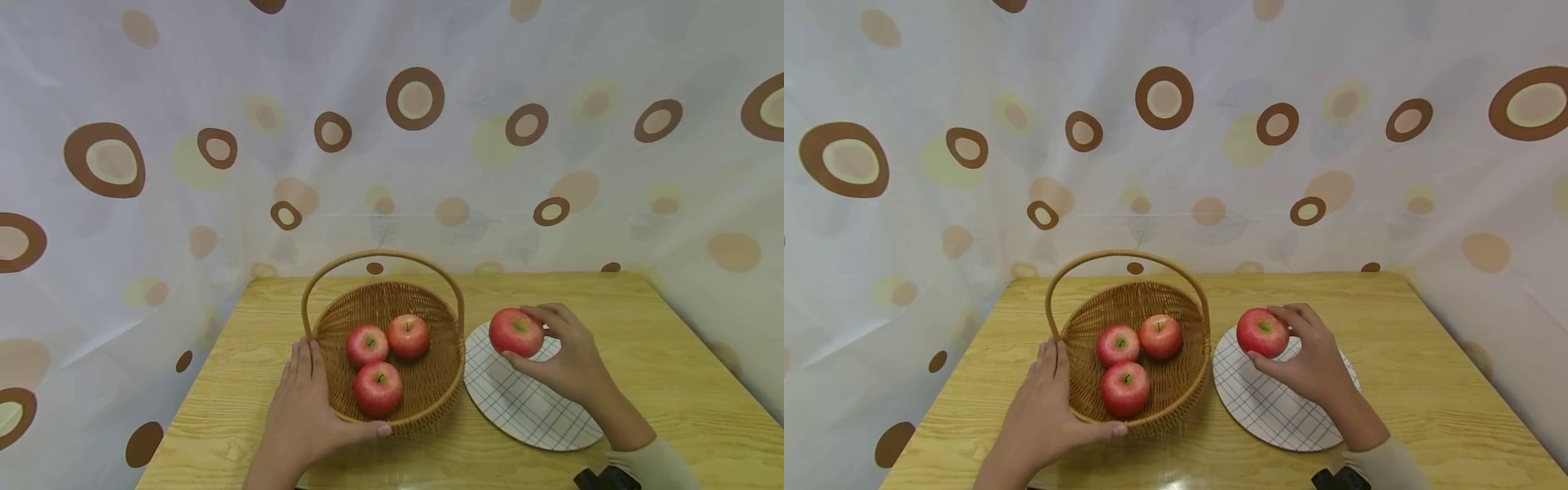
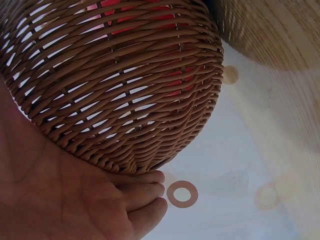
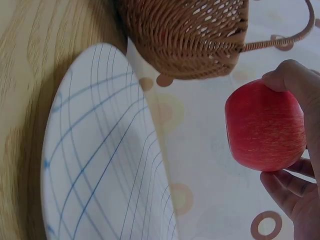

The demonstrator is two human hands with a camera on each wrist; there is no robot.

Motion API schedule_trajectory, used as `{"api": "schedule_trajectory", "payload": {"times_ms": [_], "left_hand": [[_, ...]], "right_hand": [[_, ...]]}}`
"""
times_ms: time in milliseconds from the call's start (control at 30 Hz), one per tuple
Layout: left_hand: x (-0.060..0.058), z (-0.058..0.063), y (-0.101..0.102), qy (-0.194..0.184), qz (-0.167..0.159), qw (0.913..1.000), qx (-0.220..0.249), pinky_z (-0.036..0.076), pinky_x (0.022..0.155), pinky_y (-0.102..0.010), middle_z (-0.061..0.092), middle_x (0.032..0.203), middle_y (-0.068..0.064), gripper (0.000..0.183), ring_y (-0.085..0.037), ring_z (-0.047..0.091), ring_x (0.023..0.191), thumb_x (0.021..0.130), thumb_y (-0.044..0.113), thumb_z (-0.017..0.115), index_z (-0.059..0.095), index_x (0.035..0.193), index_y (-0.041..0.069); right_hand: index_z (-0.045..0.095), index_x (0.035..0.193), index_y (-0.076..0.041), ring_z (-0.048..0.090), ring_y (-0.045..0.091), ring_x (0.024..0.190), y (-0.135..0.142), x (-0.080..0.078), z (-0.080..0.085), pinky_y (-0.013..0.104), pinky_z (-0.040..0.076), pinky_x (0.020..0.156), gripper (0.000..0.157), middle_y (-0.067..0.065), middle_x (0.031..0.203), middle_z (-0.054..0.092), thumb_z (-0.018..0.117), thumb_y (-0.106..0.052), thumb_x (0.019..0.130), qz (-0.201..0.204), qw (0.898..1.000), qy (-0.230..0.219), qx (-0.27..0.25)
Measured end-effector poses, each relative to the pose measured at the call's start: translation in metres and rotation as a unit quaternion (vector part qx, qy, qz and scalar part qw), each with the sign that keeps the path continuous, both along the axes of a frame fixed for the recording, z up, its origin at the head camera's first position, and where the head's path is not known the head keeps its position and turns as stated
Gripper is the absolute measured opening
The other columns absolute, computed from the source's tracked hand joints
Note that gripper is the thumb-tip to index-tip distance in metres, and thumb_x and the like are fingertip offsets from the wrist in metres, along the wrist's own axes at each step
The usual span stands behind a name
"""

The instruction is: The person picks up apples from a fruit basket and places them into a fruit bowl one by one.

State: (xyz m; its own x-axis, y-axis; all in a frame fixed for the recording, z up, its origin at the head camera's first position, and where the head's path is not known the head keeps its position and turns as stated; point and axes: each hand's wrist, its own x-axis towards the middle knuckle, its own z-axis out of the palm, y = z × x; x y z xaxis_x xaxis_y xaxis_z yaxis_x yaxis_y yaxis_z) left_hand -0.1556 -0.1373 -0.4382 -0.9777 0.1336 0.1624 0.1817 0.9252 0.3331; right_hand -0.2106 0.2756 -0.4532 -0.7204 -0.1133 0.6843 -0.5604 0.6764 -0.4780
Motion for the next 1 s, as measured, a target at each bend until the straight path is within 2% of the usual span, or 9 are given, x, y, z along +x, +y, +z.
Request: {"api": "schedule_trajectory", "payload": {"times_ms": [200, 467, 767, 900, 1000], "left_hand": [[0.000, -0.002, -0.001, 0.008, 0.003, 1.0000, 0.006, 0.022, 0.132, -0.057, 0.011, 0.173, -0.034, 0.173, -0.046, 0.011, 0.164, 0.050, 0.111, 0.057, 0.017, 0.164, -0.013], [0.000, -0.002, -0.001, 0.008, 0.002, 0.9999, 0.008, 0.022, 0.132, -0.058, 0.010, 0.174, -0.033, 0.174, -0.046, 0.009, 0.164, 0.049, 0.111, 0.057, 0.016, 0.164, -0.012], [-0.001, -0.002, 0.000, 0.010, 0.003, 0.9999, 0.007, 0.018, 0.133, -0.056, 0.009, 0.174, -0.031, 0.174, -0.044, 0.008, 0.165, 0.048, 0.112, 0.056, 0.016, 0.165, -0.011], [0.000, -0.003, 0.000, 0.011, 0.003, 0.9999, 0.008, 0.019, 0.133, -0.056, 0.010, 0.174, -0.032, 0.173, -0.044, 0.009, 0.165, 0.049, 0.111, 0.057, 0.017, 0.165, -0.012], [0.000, -0.003, 0.000, 0.012, 0.003, 0.9999, 0.009, 0.019, 0.133, -0.056, 0.010, 0.174, -0.032, 0.173, -0.044, 0.009, 0.165, 0.049, 0.111, 0.057, 0.017, 0.164, -0.012]], "right_hand": [[0.071, 0.128, -0.001, 0.054, -0.006, 0.109, 0.015, -0.010, -0.010, -0.001, 0.047, 0.084, 0.074, 0.010, 0.120, 0.066, 0.103, -0.007, 0.061, -0.011, 1.000, -0.007, 0.001], [0.070, 0.128, 0.002, 0.052, -0.009, 0.102, 0.030, -0.018, -0.017, -0.003, 0.045, 0.083, 0.070, 0.012, 0.117, 0.065, 0.101, -0.012, 0.066, -0.039, 0.999, -0.033, 0.012], [0.069, 0.127, 0.002, 0.061, 0.018, 0.096, 0.041, -0.021, -0.023, 0.003, 0.048, 0.078, 0.069, 0.012, 0.115, 0.064, 0.101, -0.023, 0.071, -0.059, 0.994, -0.090, 0.032], [0.068, 0.128, 0.003, 0.063, 0.030, 0.097, 0.046, -0.023, -0.024, 0.015, 0.056, 0.075, 0.071, 0.015, 0.116, 0.063, 0.101, -0.026, 0.072, -0.072, 0.991, -0.108, 0.045], [0.067, 0.129, 0.004, 0.062, 0.030, 0.097, 0.051, -0.025, -0.025, 0.024, 0.059, 0.072, 0.073, 0.017, 0.117, 0.063, 0.100, -0.030, 0.073, -0.081, 0.988, -0.123, 0.049]]}}
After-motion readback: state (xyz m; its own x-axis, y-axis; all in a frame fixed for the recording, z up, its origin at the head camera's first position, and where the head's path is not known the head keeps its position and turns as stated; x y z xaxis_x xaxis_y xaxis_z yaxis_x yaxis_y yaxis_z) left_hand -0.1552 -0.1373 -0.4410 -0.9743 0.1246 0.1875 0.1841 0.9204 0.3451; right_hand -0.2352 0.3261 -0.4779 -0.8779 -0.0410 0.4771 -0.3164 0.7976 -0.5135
